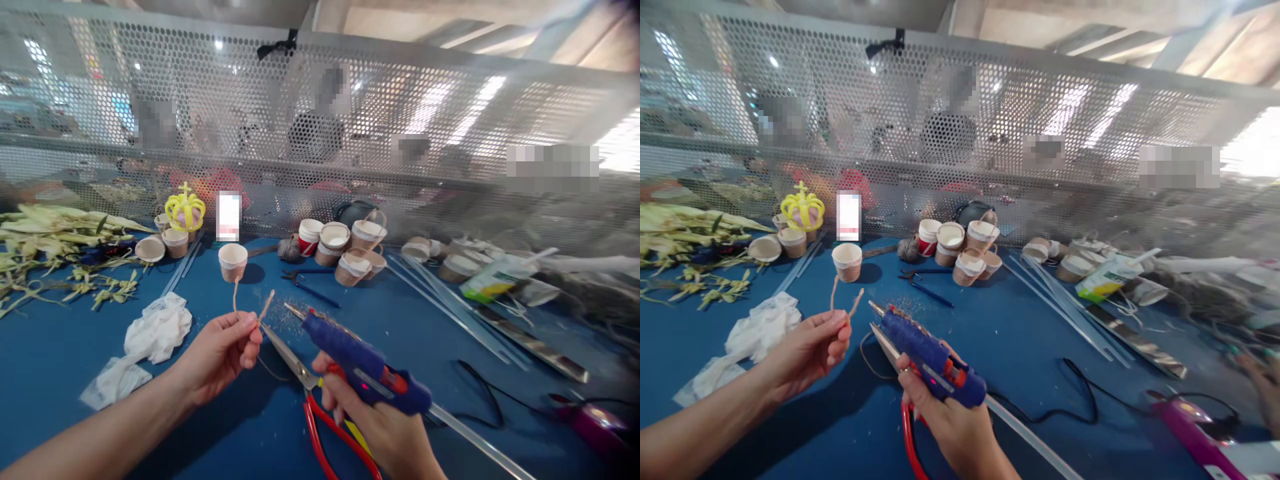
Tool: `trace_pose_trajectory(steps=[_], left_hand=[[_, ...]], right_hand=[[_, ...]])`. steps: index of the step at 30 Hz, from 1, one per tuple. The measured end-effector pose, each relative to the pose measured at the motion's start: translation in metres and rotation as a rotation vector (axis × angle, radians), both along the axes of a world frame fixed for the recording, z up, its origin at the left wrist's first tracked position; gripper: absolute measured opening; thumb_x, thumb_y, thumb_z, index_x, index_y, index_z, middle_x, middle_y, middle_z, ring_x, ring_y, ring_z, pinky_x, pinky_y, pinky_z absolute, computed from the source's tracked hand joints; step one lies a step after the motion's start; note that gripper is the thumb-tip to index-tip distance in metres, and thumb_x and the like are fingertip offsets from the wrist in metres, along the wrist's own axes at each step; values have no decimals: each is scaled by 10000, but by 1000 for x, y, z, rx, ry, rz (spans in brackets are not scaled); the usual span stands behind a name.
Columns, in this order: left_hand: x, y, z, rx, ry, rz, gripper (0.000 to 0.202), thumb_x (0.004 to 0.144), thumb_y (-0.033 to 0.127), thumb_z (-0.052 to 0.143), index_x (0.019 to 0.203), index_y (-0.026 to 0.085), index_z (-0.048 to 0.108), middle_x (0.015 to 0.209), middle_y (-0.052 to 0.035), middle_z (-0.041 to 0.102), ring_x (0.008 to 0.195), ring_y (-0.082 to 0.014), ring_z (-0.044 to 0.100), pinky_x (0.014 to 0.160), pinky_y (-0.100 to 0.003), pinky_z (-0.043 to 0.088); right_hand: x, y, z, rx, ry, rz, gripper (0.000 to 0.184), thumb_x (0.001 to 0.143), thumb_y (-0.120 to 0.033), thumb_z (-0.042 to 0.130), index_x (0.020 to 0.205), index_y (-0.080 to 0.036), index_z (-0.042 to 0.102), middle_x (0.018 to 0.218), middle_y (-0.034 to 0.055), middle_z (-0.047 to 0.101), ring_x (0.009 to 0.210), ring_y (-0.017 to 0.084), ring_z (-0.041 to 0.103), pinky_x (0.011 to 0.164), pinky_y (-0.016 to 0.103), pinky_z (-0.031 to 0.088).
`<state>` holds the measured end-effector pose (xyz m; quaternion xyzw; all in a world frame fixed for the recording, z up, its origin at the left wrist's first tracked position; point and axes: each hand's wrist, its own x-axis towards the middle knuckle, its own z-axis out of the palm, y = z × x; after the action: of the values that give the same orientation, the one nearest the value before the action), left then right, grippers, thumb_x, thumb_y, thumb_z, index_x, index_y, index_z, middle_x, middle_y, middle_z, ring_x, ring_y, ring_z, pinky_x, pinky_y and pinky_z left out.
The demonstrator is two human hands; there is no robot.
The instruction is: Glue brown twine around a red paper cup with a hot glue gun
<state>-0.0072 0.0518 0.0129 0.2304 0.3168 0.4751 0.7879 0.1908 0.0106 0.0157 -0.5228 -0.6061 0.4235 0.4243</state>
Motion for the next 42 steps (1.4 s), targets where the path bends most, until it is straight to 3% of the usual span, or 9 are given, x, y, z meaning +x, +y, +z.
trace_pose_trajectory(steps=[15, 22, 27, 42], left_hand=[[2, -4, 1, -9, 67, -75, 274, 605, 296, 744, 529, 109, 559, 412, 35, 520, 334, -28, 429, 352, -129, 322], [2, -5, 2, -1, 62, -91, 278, 614, 304, 738, 526, 104, 567, 407, 33, 520, 333, -27, 440, 354, -120, 327], [1, -6, 1, 7, 55, -92, 268, 627, 298, 729, 530, 106, 570, 404, 35, 519, 333, -29, 440, 358, -125, 328], [0, -5, 3, -2, 50, -87, 289, 587, 320, 752, 518, 100, 579, 376, 29, 519, 319, -30, 441, 352, -119, 325]], right_hand=[[-2, 3, -6, 163, -47, -59, 157, 732, -327, 584, 680, -179, 592, 450, -23, 548, 364, 102, 498, 352, 217, 427], [-4, 3, -7, 140, -33, -114, 150, 706, -323, 614, 660, -184, 581, 433, -32, 531, 348, 99, 483, 346, 220, 428], [0, 3, -14, 197, -77, -81, 152, 727, -324, 594, 666, -185, 588, 431, -30, 528, 347, 100, 485, 341, 215, 427], [-2, 2, -17, 153, -55, -97, 198, 702, -374, 596, 668, -188, 536, 410, -56, 501, 330, 93, 483, 354, 198, 443]])
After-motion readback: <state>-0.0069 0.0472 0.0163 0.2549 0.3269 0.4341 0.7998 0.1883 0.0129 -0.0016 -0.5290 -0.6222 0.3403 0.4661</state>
